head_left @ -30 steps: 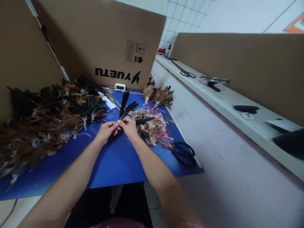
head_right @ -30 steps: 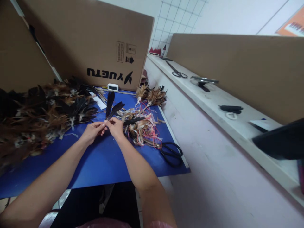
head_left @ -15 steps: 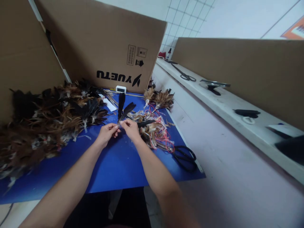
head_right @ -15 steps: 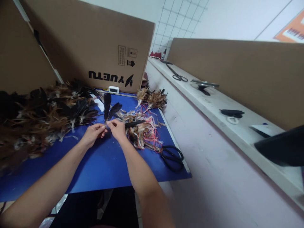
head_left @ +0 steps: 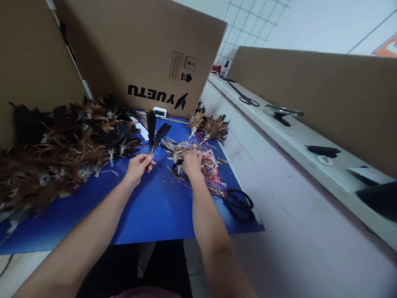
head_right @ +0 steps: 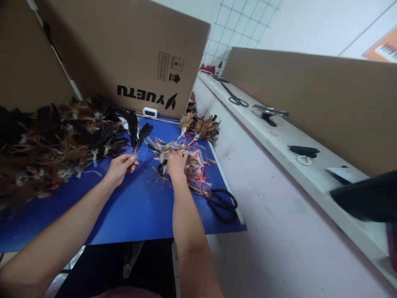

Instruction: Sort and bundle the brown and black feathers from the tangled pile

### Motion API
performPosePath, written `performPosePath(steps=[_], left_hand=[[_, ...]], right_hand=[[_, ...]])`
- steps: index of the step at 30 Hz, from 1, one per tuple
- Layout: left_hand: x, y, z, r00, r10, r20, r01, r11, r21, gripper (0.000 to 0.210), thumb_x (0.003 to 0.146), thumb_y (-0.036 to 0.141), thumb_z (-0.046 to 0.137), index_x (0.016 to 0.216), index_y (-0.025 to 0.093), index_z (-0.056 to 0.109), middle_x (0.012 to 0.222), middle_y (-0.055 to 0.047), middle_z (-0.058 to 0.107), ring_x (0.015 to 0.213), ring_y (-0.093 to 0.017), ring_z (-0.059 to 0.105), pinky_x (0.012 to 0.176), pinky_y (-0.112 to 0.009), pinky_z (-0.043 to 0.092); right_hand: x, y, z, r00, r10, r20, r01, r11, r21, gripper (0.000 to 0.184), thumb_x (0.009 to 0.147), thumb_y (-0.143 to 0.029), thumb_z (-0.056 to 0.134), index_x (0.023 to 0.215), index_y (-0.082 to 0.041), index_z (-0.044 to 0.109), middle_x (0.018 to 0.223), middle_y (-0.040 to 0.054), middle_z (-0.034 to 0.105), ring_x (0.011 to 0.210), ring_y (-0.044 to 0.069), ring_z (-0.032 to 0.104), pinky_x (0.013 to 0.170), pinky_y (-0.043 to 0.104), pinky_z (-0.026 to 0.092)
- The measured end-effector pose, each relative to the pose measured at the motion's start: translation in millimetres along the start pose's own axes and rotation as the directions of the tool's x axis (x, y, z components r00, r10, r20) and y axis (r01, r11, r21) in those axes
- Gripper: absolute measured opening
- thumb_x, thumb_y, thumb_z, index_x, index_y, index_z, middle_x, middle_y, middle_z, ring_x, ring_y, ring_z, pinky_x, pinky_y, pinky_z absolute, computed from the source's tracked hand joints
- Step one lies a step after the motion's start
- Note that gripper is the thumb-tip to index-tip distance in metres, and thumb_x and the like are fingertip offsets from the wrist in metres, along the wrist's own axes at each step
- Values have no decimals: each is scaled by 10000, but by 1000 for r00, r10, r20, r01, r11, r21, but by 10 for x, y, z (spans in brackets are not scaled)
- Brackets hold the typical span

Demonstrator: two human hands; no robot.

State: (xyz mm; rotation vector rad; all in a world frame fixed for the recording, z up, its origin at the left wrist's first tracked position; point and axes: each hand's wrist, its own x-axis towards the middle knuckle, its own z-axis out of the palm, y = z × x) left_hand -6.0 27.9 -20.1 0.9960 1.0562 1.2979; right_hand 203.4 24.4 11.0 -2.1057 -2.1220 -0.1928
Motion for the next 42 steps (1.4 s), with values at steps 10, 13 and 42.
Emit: performPosePath(steps=[10, 13, 42], left_hand=[[13, -42, -32, 999, 23, 27, -24, 999, 43, 364, 624, 443, 797, 726, 128, 645, 650, -36, 665, 462, -75, 511, 429, -202, 388], [12, -36, -21, 1000, 19, 15, -20, 999, 47, 380, 608, 452, 803, 730, 128, 646, 650, -37, 667, 460, -77, 509, 426, -204, 383], [-32, 46, 30, 999, -23, 27, 23, 1000, 4, 422, 585, 467, 813, 751, 125, 631, 725, -52, 692, 482, -87, 551, 431, -206, 409]], right_hand=[[2, 62, -14, 1000, 15, 19, -14, 997, -70, 317, 852, -113, 451, 1029, -197, 700, 1091, 135, 684, 1074, 287, 537, 903, 453, 316], [3, 71, -16, 999, 37, -8, -37, 997, -68, 316, 866, -114, 430, 963, -189, 722, 1046, 143, 692, 1051, 284, 545, 906, 460, 313], [131, -254, -170, 896, 427, -123, 216, -175, 961, 156, 761, -258, 608, 848, -212, 486, 614, -79, 580, 514, 85, 620, 476, 180, 454]])
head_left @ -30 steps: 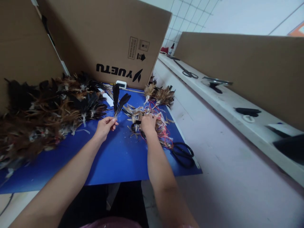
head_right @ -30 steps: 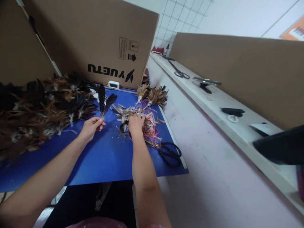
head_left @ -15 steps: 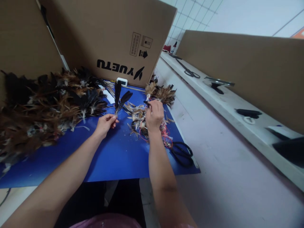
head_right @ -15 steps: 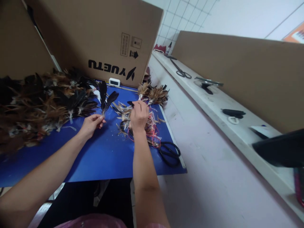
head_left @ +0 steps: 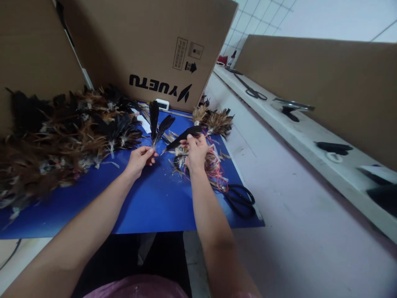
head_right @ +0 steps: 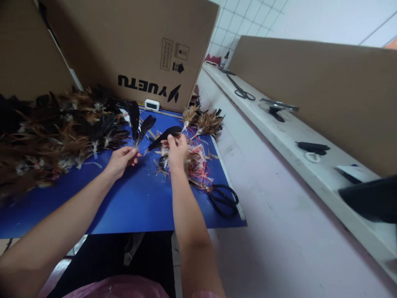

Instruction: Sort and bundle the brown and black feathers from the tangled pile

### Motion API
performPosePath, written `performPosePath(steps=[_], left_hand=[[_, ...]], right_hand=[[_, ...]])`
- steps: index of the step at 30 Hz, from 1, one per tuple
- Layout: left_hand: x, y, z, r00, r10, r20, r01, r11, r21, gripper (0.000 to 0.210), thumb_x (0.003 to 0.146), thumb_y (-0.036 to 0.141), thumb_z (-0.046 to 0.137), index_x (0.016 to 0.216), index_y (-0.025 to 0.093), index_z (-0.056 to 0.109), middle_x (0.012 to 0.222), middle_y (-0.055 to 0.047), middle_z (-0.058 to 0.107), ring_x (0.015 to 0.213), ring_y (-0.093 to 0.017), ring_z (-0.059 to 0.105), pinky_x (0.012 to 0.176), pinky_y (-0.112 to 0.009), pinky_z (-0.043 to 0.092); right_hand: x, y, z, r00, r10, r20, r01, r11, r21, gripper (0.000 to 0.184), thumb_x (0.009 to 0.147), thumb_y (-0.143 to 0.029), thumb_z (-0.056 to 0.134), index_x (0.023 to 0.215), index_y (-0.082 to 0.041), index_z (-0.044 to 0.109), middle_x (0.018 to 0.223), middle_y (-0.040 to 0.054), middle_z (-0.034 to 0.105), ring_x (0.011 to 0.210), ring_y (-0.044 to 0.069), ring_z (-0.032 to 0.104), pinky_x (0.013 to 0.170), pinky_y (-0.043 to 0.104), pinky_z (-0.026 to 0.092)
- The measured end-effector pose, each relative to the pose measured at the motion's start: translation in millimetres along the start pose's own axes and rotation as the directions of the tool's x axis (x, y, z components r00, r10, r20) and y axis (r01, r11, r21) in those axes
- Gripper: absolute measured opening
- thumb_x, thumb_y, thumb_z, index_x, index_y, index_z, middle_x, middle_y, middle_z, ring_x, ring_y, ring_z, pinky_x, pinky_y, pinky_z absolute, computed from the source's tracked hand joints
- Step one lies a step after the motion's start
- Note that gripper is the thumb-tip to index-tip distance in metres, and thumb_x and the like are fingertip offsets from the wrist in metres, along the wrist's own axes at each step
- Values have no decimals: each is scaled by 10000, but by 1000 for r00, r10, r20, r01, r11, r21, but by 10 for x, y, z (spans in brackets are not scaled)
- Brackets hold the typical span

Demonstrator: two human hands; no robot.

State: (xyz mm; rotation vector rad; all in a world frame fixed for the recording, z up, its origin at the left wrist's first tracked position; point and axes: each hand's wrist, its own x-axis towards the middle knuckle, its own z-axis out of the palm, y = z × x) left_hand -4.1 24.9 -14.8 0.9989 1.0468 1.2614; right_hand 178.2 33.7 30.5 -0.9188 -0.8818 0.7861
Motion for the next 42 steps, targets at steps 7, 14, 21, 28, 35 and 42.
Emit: performPosePath(steps=[7, 14, 21, 28, 35, 42], left_hand=[[-27, 6, 6, 994, -83, 68, 85, 996, -13, 347, 669, 406, 782, 800, 130, 618, 829, -74, 710, 545, -115, 629, 483, -225, 476], [-16, -37, 7, 993, -72, 89, 74, 997, -22, 326, 678, 393, 784, 773, 137, 606, 674, -36, 676, 473, -88, 562, 492, -228, 460], [13, -56, -13, 998, -46, 53, 49, 997, -62, 311, 648, 390, 799, 676, 144, 610, 540, 1, 589, 424, -73, 477, 438, -216, 371], [13, -61, -7, 996, -52, 74, 58, 994, -91, 327, 625, 371, 816, 726, 143, 605, 607, -16, 636, 440, -81, 498, 456, -228, 399], [20, -101, -19, 994, -55, 89, 63, 994, -92, 310, 624, 359, 817, 741, 136, 637, 668, -41, 674, 486, -89, 546, 473, -224, 436], [14, -90, -17, 996, -50, 75, 57, 995, -83, 300, 632, 362, 815, 735, 136, 647, 633, -35, 659, 481, -91, 543, 477, -228, 445]], right_hand=[[-93, 94, 101, 993, 118, 29, -121, 988, 99, 183, 761, -260, 613, 836, -213, 453, 619, -74, 576, 559, 106, 661, 485, 186, 478], [-100, 92, 118, 983, 185, -2, -183, 971, 154, 186, 777, -236, 596, 843, -221, 423, 652, -72, 572, 597, 114, 673, 501, 196, 496], [-238, 174, 191, 961, 248, 124, -255, 966, 47, 279, 675, -261, 707, 839, -208, 488, 667, -73, 583, 538, 76, 587, 447, 172, 453], [-399, 370, 307, 901, 359, 244, -309, 925, -219, 207, 707, -335, 686, 676, -150, 599, 542, -39, 580, 470, 71, 528, 441, 188, 455], [-380, 367, 289, 933, 295, 205, -257, 947, -193, 193, 758, -316, 645, 667, -149, 618, 605, 7, 663, 500, 92, 605, 479, 198, 480], [-386, 391, 269, 929, 247, 277, -181, 953, -243, 214, 759, -345, 650, 676, -148, 654, 632, 21, 689, 537, 107, 640, 489, 193, 481]])
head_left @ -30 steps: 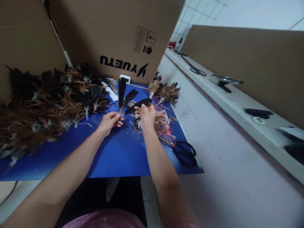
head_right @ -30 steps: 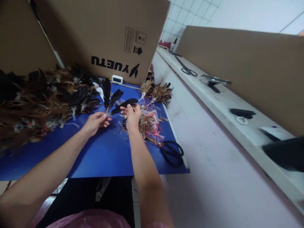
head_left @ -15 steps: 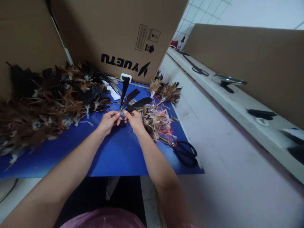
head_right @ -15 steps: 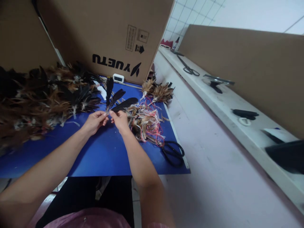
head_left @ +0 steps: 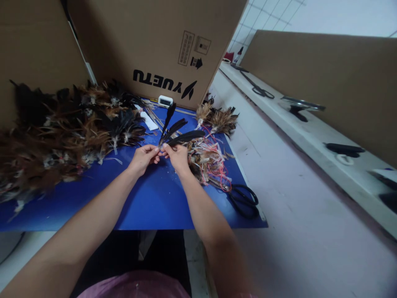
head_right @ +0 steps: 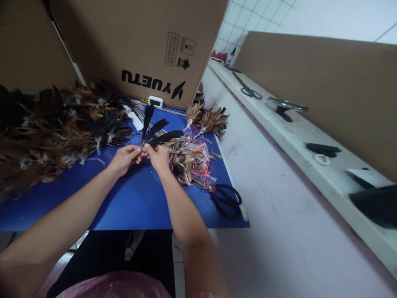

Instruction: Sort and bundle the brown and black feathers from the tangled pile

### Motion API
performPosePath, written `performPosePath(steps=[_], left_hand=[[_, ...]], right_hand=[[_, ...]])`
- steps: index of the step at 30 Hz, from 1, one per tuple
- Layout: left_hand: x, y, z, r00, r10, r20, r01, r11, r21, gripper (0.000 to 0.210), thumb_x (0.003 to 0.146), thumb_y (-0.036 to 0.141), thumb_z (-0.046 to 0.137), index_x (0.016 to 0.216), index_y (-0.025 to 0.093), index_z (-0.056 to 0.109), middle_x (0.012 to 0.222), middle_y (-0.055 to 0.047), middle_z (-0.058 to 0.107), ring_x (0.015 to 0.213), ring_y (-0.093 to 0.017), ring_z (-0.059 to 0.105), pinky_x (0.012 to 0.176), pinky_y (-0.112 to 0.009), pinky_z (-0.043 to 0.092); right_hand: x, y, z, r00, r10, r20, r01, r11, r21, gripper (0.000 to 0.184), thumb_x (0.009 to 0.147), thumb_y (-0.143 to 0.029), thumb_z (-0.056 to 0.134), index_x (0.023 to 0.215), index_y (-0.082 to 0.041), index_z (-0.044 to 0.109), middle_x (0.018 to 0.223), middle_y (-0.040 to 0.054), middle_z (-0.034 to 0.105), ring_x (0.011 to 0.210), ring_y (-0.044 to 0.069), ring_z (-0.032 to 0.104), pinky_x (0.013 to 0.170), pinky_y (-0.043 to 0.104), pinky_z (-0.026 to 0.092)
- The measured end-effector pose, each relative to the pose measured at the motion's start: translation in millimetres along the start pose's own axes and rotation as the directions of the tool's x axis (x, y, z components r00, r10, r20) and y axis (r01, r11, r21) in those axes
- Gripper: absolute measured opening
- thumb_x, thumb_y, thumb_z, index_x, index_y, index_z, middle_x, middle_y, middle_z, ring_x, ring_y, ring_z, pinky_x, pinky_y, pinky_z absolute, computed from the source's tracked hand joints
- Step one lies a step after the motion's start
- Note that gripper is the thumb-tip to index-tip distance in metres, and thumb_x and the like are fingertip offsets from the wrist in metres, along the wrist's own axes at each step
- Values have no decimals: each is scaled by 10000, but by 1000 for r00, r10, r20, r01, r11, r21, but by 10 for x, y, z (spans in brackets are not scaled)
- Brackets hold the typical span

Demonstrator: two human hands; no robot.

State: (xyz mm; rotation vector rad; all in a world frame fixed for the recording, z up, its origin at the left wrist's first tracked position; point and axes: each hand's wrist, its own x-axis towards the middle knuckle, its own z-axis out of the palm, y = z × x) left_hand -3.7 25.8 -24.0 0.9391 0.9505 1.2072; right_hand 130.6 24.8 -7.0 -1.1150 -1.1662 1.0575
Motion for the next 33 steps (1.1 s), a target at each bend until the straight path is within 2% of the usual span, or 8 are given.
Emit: performPosePath(steps=[15, 28, 33], left_hand=[[-1, -10, -6, 999, 23, 22, -23, 999, 31, 445, 550, 455, 853, 756, 108, 664, 589, -22, 650, 480, -92, 557, 473, -214, 443], [-4, 3, -3, 999, 8, 47, -13, 995, 96, 479, 509, 488, 859, 722, 106, 664, 604, -29, 653, 457, -90, 543, 470, -230, 432], [-5, 11, 5, 998, 26, 56, -31, 995, 94, 452, 539, 481, 847, 696, 106, 649, 578, -24, 631, 444, -84, 521, 447, -220, 400]], right_hand=[[-16, -16, 6, 1000, -5, 17, 6, 1000, -15, 208, 743, -365, 667, 708, -162, 639, 614, 6, 669, 518, 105, 605, 484, 200, 453], [-29, -25, 17, 999, 28, 18, -28, 999, -21, 216, 726, -381, 677, 698, -182, 599, 590, -24, 644, 494, 105, 592, 503, 223, 467], [-13, -9, -9, 997, 25, 75, -20, 998, -61, 227, 749, -389, 656, 693, -181, 583, 567, -33, 623, 471, 81, 554, 489, 203, 449]])
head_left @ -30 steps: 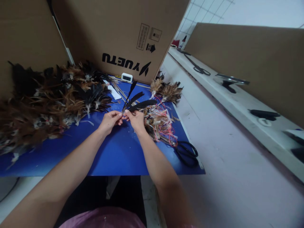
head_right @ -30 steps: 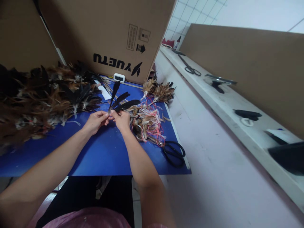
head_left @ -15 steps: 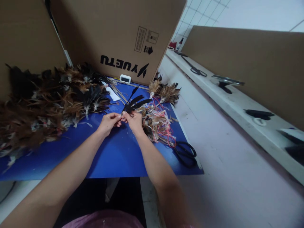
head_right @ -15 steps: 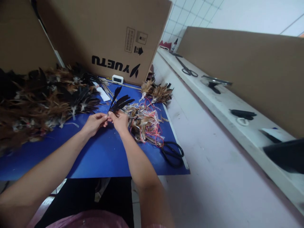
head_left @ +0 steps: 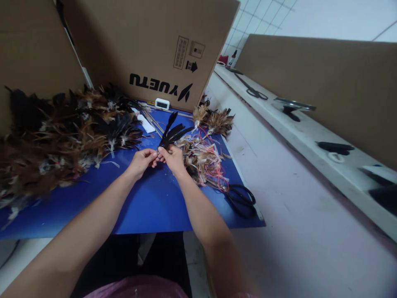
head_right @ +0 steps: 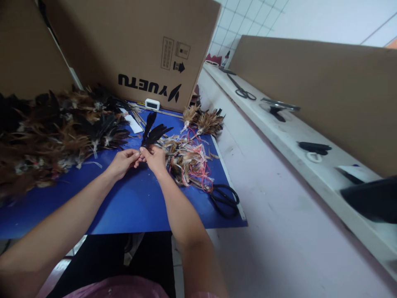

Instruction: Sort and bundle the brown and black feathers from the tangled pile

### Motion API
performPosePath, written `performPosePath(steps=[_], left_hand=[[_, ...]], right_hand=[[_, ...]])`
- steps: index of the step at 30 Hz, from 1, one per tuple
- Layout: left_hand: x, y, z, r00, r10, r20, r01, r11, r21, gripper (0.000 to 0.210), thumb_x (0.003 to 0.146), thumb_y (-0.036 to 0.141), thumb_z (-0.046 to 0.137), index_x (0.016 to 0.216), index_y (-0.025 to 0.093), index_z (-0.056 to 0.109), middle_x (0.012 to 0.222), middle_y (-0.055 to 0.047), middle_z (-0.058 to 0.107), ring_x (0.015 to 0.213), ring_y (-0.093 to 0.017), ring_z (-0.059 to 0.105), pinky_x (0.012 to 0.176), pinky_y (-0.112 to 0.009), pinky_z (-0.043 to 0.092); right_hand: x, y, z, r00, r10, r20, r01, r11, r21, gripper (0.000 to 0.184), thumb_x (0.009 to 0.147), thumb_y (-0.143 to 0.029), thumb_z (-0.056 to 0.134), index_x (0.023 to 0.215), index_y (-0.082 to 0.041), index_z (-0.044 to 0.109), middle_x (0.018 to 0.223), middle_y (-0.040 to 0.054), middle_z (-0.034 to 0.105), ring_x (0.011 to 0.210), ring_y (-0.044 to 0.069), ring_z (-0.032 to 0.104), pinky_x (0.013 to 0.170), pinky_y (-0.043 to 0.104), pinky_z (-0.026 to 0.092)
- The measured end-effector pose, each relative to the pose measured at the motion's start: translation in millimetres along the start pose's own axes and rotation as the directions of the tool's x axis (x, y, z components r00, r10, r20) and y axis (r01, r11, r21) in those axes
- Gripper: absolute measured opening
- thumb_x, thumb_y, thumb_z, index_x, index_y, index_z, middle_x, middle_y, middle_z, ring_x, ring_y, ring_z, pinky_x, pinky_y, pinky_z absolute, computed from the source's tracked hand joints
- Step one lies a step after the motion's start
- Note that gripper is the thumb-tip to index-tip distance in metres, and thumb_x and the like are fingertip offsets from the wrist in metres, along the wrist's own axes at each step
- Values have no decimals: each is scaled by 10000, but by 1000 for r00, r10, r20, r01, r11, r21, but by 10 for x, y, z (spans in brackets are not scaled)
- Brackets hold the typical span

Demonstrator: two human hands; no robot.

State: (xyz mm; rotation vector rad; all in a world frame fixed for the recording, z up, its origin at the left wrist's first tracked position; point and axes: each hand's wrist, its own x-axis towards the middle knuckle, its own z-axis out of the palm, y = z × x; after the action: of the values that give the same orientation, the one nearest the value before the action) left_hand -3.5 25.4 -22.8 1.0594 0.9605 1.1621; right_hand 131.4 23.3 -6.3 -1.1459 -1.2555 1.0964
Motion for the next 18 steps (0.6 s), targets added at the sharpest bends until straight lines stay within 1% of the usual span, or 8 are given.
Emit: performPosePath(steps=[3, 5, 8, 12, 13, 15, 17, 18], left_hand=[[20, 0, -6, 1000, 7, -22, -9, 997, -70, 420, 548, 451, 849, 687, 117, 635, 577, -16, 623, 446, -81, 515, 438, -211, 386], [36, -1, -13, 999, 4, -43, -10, 992, -127, 404, 543, 423, 857, 686, 124, 627, 596, -15, 632, 446, -76, 510, 438, -207, 385], [59, -11, -15, 998, 18, -56, -27, 985, -168, 389, 547, 405, 860, 690, 128, 626, 603, -12, 639, 436, -65, 496, 438, -199, 376], [80, -37, 9, 998, 57, -31, -62, 983, -175, 371, 580, 412, 847, 699, 131, 636, 603, -13, 642, 429, -61, 488, 432, -194, 357], [84, -43, 19, 998, 65, -24, -68, 982, -176, 366, 587, 412, 844, 700, 131, 637, 604, -13, 642, 429, -61, 488, 433, -195, 357], [86, -50, 42, 997, 73, -12, -74, 982, -176, 360, 599, 413, 839, 701, 132, 639, 604, -13, 643, 427, -60, 486, 435, -198, 361], [78, -51, 66, 997, 75, 0, -74, 983, -168, 359, 607, 418, 834, 699, 131, 638, 598, -11, 640, 423, -60, 484, 434, -201, 364], [70, -48, 79, 997, 75, 6, -73, 984, -162, 362, 611, 424, 830, 695, 131, 636, 591, -9, 636, 418, -60, 480, 431, -203, 363]], right_hand=[[17, -46, -63, 999, -38, 35, 39, 998, -47, 191, 751, -361, 649, 710, -182, 599, 564, -36, 620, 460, 80, 537, 480, 207, 442], [34, -122, -151, 997, -81, 6, 82, 994, -77, 138, 742, -320, 648, 755, -185, 619, 569, -42, 617, 468, 85, 540, 483, 210, 444], [96, -264, -377, 983, -141, -119, 130, 986, -101, 119, 734, -287, 632, 803, -191, 630, 588, -42, 621, 480, 91, 545, 487, 212, 447], [340, -376, -838, 928, -187, -322, 132, 974, -185, 148, 732, -301, 608, 811, -178, 630, 630, -20, 644, 526, 104, 574, 526, 224, 473], [435, -380, -971, 918, -181, -353, 100, 967, -235, 143, 729, -288, 598, 809, -174, 632, 640, -15, 648, 546, 111, 587, 547, 232, 485], [645, -367, -1234, 890, -150, -431, -25, 927, -374, 138, 732, -263, 581, 810, -171, 649, 666, -5, 664, 591, 126, 612, 613, 253, 504], [848, -342, -1470, 839, -163, -520, -187, 810, -556, 100, 693, -214, 610, 762, -183, 674, 679, -4, 673, 673, 146, 636, 721, 275, 506], [937, -327, -1569, 828, -163, -537, -217, 789, -575, 77, 667, -183, 629, 726, -183, 678, 670, 5, 668, 718, 167, 643, 775, 298, 497]])
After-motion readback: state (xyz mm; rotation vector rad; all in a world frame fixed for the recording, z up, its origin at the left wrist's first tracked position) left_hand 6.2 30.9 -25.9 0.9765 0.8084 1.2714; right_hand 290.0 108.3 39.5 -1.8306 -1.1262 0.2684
